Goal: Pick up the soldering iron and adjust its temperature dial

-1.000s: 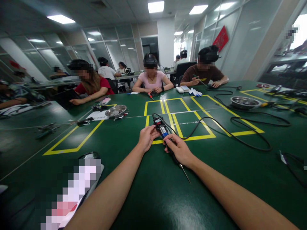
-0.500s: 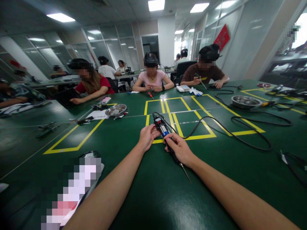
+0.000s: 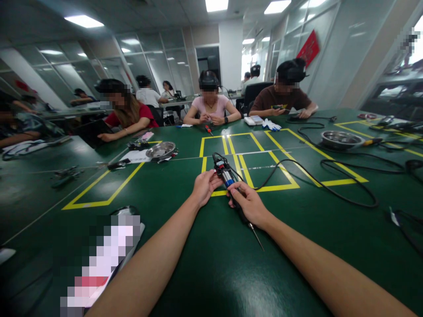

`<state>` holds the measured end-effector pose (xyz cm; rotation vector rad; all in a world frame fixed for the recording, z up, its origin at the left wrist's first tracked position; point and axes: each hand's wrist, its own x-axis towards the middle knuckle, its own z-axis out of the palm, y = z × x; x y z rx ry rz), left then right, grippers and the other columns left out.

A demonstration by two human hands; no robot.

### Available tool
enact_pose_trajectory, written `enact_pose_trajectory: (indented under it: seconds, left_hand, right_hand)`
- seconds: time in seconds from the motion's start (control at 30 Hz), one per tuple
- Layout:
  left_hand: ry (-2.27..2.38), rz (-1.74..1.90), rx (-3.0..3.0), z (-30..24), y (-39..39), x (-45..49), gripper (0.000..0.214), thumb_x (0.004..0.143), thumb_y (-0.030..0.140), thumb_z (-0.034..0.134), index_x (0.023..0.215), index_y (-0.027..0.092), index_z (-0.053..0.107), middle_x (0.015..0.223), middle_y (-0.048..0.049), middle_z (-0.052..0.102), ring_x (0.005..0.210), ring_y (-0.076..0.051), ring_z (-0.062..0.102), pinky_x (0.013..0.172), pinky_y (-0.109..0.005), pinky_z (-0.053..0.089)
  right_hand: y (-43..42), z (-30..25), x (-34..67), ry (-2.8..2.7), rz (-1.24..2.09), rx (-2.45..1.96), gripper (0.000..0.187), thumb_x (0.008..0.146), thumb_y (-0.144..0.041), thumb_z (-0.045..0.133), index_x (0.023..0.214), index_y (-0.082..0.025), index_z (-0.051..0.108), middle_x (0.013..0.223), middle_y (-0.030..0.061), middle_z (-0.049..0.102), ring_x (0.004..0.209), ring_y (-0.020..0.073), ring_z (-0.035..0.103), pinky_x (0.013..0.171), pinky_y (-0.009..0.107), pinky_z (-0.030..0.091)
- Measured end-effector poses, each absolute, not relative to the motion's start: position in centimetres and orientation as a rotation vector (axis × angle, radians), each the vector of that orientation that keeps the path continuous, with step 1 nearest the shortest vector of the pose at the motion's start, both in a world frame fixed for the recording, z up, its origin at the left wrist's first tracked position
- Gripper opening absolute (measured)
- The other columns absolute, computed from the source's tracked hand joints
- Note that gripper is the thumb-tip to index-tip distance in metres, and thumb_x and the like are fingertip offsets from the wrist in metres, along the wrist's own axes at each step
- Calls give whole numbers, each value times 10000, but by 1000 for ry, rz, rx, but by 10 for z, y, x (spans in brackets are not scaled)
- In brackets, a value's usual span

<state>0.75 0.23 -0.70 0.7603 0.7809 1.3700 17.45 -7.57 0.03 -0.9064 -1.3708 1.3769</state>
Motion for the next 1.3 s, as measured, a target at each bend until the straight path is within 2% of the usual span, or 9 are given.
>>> enact_pose_trajectory:
  seconds: [0.47, 0.63, 0.83, 1.07, 1.2, 1.3]
  left_hand:
    - [734, 1369, 787, -10, 3, 6, 184, 890, 294, 607, 906, 140, 509, 876, -137, 708, 774, -225, 713, 795, -438, 567]
    - [713, 1340, 791, -10, 3, 5, 201, 887, 300, 622, 933, 120, 544, 906, -152, 707, 813, -232, 714, 833, -438, 555]
    - [646, 1232, 765, -11, 4, 1, 314, 945, 384, 520, 1059, 99, 584, 929, -178, 714, 795, -245, 721, 824, -435, 551]
    - [684, 1244, 769, -12, 6, 0, 311, 954, 375, 509, 1062, 94, 586, 926, -185, 721, 810, -244, 723, 829, -425, 547]
    - [696, 1255, 760, -11, 6, 1, 312, 957, 367, 507, 1063, 85, 588, 933, -194, 721, 810, -251, 724, 826, -433, 548]
    - [699, 1262, 755, -10, 6, 1, 329, 952, 383, 515, 1063, 84, 594, 951, -200, 720, 823, -257, 724, 836, -447, 546]
  right_hand:
    - [-77, 1, 176, -1375, 1380, -927, 333, 847, -507, 638, 1004, -223, 563, 900, 25, 653, 697, 138, 628, 693, 308, 516]
    - [-76, 1, 176, -1373, 1383, -931, 333, 848, -500, 643, 1007, -219, 564, 902, 27, 653, 698, 139, 629, 693, 308, 519]
    - [-76, 2, 178, -1379, 1431, -898, 300, 867, -478, 633, 1011, -223, 569, 935, 27, 655, 720, 137, 633, 725, 319, 523]
    - [-77, 4, 179, -1424, 1449, -916, 300, 872, -465, 623, 1051, -235, 551, 925, 12, 630, 763, 149, 632, 774, 340, 513]
    - [-80, 7, 183, -1727, 1155, -1084, 353, 858, -401, 641, 1166, -262, 541, 977, 10, 607, 856, 178, 611, 841, 374, 493]
    - [-83, 12, 183, -1958, 817, -1142, 341, 864, -328, 621, 1195, -264, 577, 1130, 47, 572, 1048, 212, 561, 983, 409, 423]
